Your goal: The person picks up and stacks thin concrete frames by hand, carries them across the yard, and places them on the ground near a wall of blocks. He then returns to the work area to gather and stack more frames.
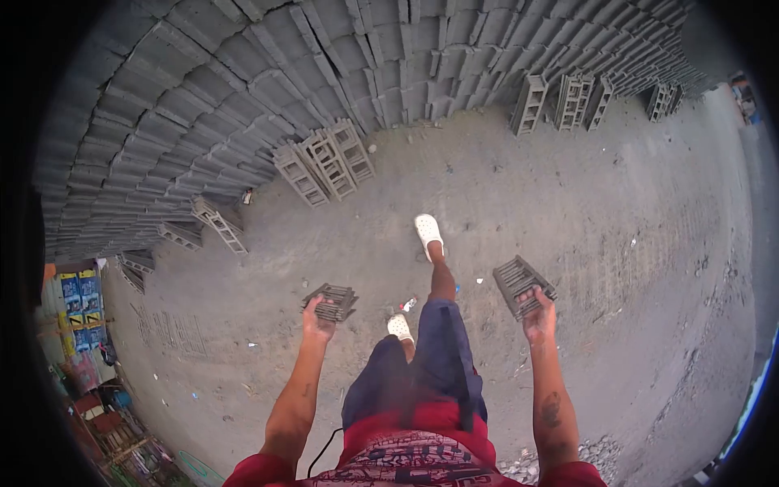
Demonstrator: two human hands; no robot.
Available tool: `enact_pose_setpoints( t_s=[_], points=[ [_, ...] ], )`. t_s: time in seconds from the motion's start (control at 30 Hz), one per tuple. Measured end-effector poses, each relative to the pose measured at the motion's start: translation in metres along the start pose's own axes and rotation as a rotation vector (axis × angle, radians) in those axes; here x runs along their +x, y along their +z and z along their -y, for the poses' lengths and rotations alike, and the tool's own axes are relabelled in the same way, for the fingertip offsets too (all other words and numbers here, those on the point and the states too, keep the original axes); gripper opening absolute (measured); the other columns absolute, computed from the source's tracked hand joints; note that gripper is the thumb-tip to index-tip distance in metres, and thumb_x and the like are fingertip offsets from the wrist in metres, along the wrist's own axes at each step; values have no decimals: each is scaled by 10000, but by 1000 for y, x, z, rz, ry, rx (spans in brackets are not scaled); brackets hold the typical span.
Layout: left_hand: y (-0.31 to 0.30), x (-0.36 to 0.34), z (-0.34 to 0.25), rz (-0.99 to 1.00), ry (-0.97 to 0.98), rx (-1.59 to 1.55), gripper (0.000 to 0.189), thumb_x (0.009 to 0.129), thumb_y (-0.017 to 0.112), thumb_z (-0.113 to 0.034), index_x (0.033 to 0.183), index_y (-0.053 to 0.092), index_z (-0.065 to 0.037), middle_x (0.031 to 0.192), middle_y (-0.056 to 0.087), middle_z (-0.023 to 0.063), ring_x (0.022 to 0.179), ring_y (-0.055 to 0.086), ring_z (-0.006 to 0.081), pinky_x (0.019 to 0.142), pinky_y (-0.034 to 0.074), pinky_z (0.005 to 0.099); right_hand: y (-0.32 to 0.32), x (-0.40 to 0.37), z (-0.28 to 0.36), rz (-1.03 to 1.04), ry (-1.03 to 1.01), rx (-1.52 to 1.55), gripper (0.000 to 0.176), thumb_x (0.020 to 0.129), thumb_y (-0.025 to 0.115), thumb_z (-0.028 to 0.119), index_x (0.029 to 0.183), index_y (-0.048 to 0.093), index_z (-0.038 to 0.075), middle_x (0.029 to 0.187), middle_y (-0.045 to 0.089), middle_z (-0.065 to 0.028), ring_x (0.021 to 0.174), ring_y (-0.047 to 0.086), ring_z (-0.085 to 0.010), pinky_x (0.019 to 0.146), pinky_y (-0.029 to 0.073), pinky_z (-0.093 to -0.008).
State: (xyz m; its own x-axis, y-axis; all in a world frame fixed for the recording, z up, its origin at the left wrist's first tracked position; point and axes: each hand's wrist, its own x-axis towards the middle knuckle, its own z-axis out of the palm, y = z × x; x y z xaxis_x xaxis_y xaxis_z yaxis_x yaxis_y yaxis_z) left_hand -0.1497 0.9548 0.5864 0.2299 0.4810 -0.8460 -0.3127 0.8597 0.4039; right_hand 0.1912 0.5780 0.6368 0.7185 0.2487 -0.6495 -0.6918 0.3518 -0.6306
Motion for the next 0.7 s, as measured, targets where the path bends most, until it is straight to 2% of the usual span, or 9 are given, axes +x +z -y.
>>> enact_pose_setpoints(
  t_s=[0.07,0.1,0.17,0.3,0.47,0.6,0.7],
  points=[
    [56,51,-1,-48,51,-104,160,794,706,-128,906,591,-120,799,621,35,751,617,193,719,540,371,49,86,-2,25,30,-11,110,939,582,153,924,583,44,806,590,-62,769,580,-225,793,492,-413],
    [101,125,-3,-37,52,-125,146,798,708,-137,890,596,-123,802,626,34,758,619,192,725,542,380,90,190,-13,34,64,-16,102,938,579,143,928,580,42,805,589,-65,770,580,-227,800,493,-416],
    [136,179,4,1,8,-132,123,807,714,-157,859,606,-127,807,635,34,771,625,188,737,548,398,119,259,-29,5,103,-5,102,938,574,144,930,571,43,804,590,-66,776,583,-229,819,493,-415],
    [214,288,29,-64,-15,-304,128,790,727,-138,841,610,-122,811,642,31,773,626,189,748,547,402,206,395,-66,39,159,44,99,933,561,137,940,563,38,801,601,-72,777,589,-235,844,495,-422],
    [309,408,43,-73,-14,-384,120,800,705,-132,853,603,-97,806,630,47,780,617,210,762,544,407,296,503,-116,-42,244,169,61,930,526,106,927,547,50,795,602,-79,766,588,-243,812,510,-420],
    [369,488,39,-107,15,-465,99,817,649,-104,881,581,-69,827,597,65,794,593,237,789,517,425,350,558,-167,-82,237,227,23,927,496,82,936,495,61,807,567,-95,765,572,-252,780,515,-429],
    [411,533,34,-124,28,-475,64,850,594,-111,883,567,-63,805,557,65,798,564,249,809,495,457,390,606,-218,-215,235,360,73,903,464,61,975,455,50,850,523,-114,808,558,-265,754,500,-429]
  ],
)
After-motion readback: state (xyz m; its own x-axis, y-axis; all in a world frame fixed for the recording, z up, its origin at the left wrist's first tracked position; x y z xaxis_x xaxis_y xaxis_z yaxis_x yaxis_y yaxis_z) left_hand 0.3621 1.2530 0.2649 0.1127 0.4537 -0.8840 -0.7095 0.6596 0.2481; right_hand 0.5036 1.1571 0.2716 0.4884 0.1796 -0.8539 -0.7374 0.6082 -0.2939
